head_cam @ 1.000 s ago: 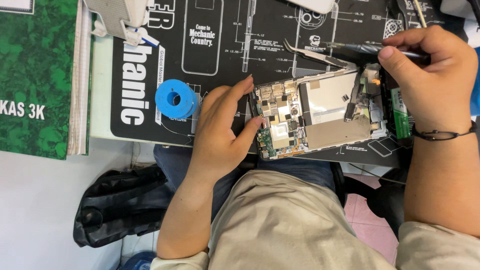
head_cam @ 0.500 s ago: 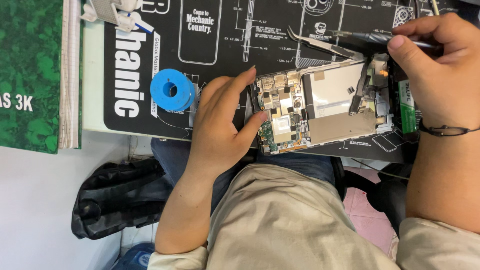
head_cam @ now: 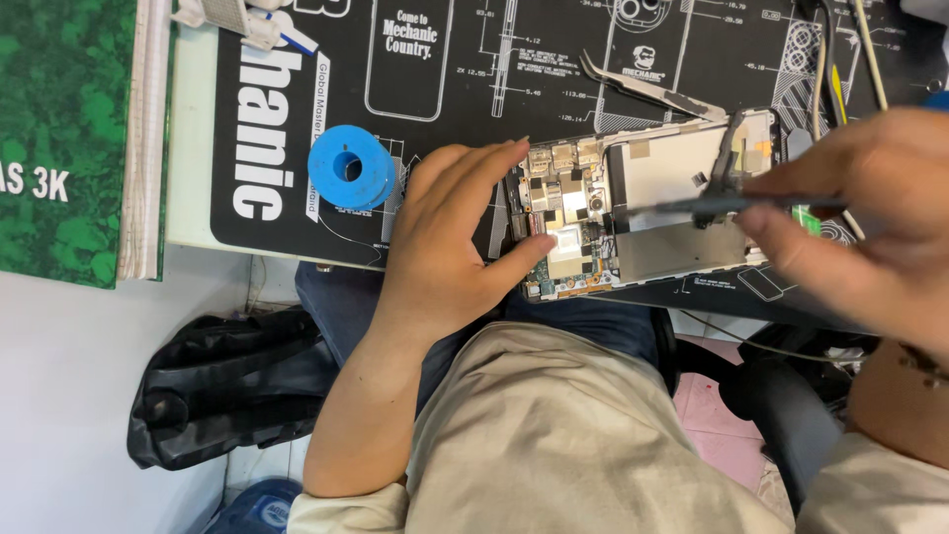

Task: The person uses a screwdriver and tweezers to remove screws and small components from a disassembled smartphone motherboard. They carefully lift and place parts on the work mat while working on the exposed circuit board.

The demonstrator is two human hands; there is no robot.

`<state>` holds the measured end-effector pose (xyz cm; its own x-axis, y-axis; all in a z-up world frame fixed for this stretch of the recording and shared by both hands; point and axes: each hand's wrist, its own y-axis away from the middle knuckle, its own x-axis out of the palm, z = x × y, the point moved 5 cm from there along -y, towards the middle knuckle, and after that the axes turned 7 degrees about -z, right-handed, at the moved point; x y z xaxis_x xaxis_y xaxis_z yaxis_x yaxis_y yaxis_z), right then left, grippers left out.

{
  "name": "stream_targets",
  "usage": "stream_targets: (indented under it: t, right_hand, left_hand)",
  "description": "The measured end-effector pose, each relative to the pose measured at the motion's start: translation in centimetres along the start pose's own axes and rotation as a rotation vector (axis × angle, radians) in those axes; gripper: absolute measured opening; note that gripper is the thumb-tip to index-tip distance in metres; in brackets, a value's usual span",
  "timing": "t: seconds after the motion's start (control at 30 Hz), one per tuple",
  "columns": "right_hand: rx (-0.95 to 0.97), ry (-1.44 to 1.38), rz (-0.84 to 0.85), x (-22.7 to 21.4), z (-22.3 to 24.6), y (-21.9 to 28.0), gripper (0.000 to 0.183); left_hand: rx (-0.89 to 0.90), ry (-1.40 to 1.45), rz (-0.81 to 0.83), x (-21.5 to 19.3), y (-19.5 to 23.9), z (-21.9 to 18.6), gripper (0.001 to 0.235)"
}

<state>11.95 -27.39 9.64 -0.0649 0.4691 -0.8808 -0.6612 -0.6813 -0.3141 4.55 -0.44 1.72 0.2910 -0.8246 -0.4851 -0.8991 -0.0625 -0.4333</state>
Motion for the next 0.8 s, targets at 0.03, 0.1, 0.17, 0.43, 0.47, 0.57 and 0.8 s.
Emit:
stream_targets:
  t: [0.03,0.1,0.17,0.43,0.47,0.57,0.8]
  right_hand:
    - [-0.057,0.007,0.040,-0.3,1.7,-0.1,0.022]
    - [-0.099,0.051,0.091,0.0,4.7,-0.5,0.021]
    - [-0.163,0.092,0.137,0.4,6.5,-1.4,0.019]
    - [-0.234,0.154,0.166,1.7,8.5,-2.8,0.020]
    - [-0.233,0.163,0.175,1.7,8.6,-2.8,0.020]
    - [-0.251,0.168,0.165,1.7,8.8,-3.0,0.020]
    - [-0.270,0.189,0.189,1.9,9.5,-3.5,0.020]
  left_hand:
    - [0.003,-0.009,0.008,0.0,0.1,0.0,0.070]
    - [0.014,-0.029,0.024,0.0,0.1,-0.1,0.075]
    - [0.010,-0.034,0.036,0.1,0.1,0.0,0.075]
    - [-0.001,-0.052,0.058,0.3,0.2,0.3,0.074]
    - [-0.005,-0.053,0.061,0.3,0.2,0.3,0.074]
    - [-0.015,-0.056,0.067,0.4,0.2,0.3,0.073]
    - [-0.021,-0.045,0.071,0.5,0.1,0.4,0.074]
